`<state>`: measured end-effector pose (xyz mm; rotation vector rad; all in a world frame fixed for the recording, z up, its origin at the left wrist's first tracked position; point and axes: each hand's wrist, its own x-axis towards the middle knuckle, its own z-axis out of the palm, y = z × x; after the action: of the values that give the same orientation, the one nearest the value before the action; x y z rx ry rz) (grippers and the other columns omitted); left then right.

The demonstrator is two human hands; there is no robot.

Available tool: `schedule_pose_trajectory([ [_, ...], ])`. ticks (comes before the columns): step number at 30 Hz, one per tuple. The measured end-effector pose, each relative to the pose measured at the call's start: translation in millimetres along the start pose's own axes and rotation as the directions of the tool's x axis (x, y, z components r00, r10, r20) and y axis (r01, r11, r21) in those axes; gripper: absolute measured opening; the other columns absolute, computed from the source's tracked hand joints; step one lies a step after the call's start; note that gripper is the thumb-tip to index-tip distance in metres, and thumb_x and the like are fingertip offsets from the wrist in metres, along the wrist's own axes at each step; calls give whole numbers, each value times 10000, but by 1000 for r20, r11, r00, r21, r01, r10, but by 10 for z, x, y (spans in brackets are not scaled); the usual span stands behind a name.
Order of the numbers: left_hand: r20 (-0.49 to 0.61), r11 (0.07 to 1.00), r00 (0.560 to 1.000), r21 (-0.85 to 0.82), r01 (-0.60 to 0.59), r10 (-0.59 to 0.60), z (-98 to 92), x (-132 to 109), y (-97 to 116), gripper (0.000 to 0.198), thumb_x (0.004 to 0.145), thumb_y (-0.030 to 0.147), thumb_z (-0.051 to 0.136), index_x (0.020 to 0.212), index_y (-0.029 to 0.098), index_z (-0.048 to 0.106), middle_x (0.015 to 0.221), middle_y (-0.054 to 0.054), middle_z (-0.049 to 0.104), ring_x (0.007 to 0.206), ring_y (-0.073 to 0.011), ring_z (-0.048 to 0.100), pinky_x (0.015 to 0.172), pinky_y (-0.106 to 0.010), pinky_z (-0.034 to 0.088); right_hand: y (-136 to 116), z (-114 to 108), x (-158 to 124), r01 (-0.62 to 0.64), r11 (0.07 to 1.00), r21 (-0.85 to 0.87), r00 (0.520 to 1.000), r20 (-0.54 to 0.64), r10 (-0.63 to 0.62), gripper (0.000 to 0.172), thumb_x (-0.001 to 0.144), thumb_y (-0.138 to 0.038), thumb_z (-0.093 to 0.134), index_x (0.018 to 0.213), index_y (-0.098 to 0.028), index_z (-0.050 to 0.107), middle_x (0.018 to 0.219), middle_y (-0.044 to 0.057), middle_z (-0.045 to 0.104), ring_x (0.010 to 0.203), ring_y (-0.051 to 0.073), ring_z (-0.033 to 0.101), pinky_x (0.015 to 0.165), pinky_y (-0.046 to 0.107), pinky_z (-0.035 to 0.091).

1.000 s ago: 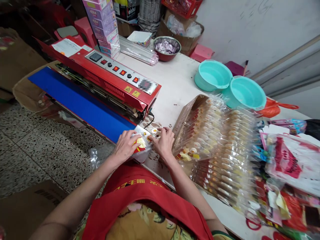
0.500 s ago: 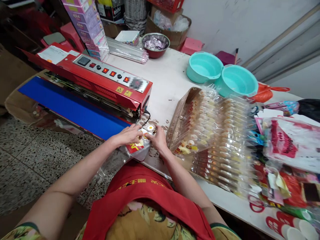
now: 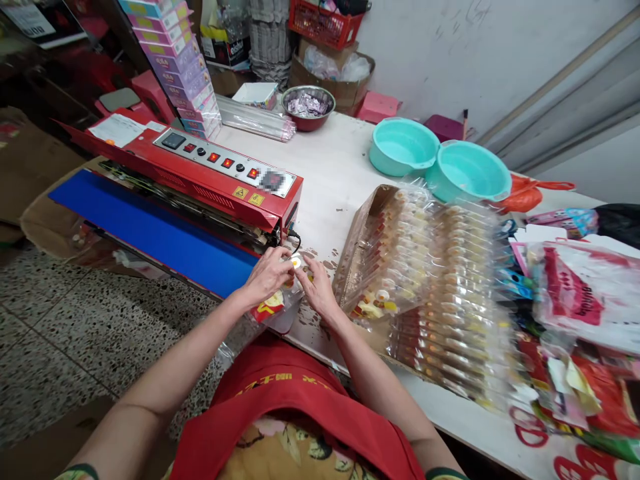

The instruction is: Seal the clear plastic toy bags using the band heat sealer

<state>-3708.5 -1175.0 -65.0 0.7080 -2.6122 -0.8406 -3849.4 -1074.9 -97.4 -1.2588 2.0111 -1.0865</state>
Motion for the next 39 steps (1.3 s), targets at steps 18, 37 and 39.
schedule_pose_trajectory([
  [18,101,189,625,-905,381,-774,18,-149,13,385,508,349,802,794,124,674,743,-78,653,633,-172,579,624,-307,454,-272,-122,169,-400,750,527,891,415,183,388,518,-535,841,607,-179,715,837,108,736,808,264,653,739,366,478],
  [37,238,-12,569,-928,372,-787,32,39,-380,453,537,318,857,887,137,634,711,-64,710,513,-153,625,471,-242,477,-120,119,484,-336,676,656,926,99,365,506,399,-354,888,799,-164,642,610,13,697,510,144,588,492,251,424],
  [39,257,-20,555,-917,397,-791,-32,13,-471,473,522,242,861,915,132,622,705,-74,710,530,-171,643,486,-260,501,-88,213,604,-352,649,675,916,104,388,533,379,-343,883,804,-168,613,602,11,693,512,155,601,487,254,432],
])
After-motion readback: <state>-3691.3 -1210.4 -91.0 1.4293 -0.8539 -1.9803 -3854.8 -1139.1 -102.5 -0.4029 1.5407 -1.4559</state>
